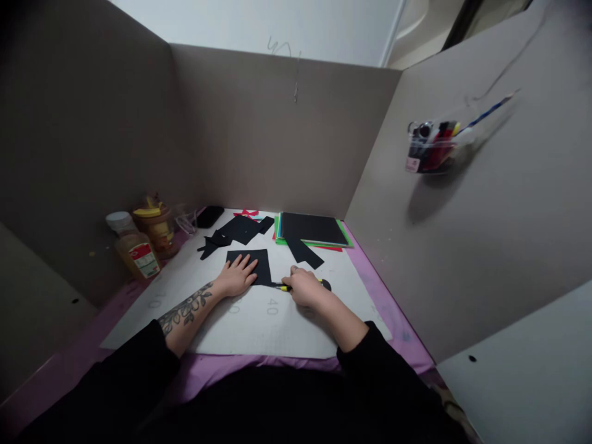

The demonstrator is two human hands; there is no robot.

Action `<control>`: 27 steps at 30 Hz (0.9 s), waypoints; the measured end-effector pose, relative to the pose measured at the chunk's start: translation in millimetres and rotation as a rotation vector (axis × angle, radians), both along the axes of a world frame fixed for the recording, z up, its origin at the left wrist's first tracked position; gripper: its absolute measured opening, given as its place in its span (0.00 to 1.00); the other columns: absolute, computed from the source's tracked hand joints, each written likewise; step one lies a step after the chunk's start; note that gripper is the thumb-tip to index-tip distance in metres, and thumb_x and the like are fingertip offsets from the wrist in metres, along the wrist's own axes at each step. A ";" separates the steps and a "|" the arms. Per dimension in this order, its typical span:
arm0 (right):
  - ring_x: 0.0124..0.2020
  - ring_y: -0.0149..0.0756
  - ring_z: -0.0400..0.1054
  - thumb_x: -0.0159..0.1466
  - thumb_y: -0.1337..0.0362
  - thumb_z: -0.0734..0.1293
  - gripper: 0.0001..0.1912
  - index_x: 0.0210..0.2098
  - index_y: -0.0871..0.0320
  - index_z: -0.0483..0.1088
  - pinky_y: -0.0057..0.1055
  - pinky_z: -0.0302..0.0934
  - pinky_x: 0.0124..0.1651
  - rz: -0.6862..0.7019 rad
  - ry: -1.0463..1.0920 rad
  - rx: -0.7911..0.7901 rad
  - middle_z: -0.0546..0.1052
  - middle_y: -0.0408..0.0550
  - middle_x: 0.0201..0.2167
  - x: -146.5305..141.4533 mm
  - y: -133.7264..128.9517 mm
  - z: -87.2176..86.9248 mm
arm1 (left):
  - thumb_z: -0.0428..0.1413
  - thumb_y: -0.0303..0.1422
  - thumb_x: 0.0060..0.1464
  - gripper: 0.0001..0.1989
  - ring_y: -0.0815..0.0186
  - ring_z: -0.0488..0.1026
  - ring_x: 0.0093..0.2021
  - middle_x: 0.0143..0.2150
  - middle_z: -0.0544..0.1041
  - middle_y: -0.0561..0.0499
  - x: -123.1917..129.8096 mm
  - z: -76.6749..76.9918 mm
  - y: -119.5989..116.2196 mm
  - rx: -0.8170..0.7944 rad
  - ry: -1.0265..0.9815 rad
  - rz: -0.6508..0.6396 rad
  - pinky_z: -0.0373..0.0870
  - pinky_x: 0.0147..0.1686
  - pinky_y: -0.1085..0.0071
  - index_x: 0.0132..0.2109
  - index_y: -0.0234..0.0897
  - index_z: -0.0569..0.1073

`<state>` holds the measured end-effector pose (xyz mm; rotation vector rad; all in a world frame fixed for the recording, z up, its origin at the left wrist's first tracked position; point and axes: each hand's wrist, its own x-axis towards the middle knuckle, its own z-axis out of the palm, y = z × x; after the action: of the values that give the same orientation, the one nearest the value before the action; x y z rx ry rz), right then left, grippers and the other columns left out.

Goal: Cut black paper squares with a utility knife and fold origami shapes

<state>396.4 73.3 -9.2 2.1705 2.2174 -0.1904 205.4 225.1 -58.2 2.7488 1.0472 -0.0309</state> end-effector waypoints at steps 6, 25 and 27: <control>0.39 0.40 0.64 0.57 0.69 0.61 0.18 0.46 0.51 0.72 0.31 0.51 0.39 0.002 -0.019 0.077 0.68 0.51 0.40 7.6 3.5 -2.3 | 0.36 0.45 0.59 0.31 0.46 0.35 0.68 0.70 0.43 0.46 11.4 -1.9 -9.0 -0.063 -0.020 0.183 0.39 0.60 0.43 0.67 0.40 0.48; 0.44 0.43 0.64 0.59 0.69 0.60 0.19 0.48 0.50 0.71 0.33 0.49 0.41 0.011 -0.091 0.058 0.70 0.52 0.43 18.3 12.9 -7.5 | 0.34 0.49 0.61 0.25 0.51 0.39 0.68 0.69 0.47 0.52 -1.0 4.4 53.0 -0.019 -0.033 -0.439 0.40 0.59 0.42 0.63 0.58 0.54; 0.44 0.43 0.63 0.58 0.69 0.60 0.19 0.48 0.50 0.71 0.33 0.49 0.41 0.025 -0.094 0.058 0.70 0.52 0.43 18.0 14.3 -8.3 | 0.33 0.50 0.61 0.25 0.51 0.39 0.68 0.69 0.47 0.52 -0.7 4.3 52.5 -0.027 -0.033 -0.431 0.40 0.59 0.41 0.63 0.59 0.54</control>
<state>414.4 87.6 -17.5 2.1307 2.2250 -0.0237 204.7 277.6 -53.8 2.8817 0.4268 -0.0612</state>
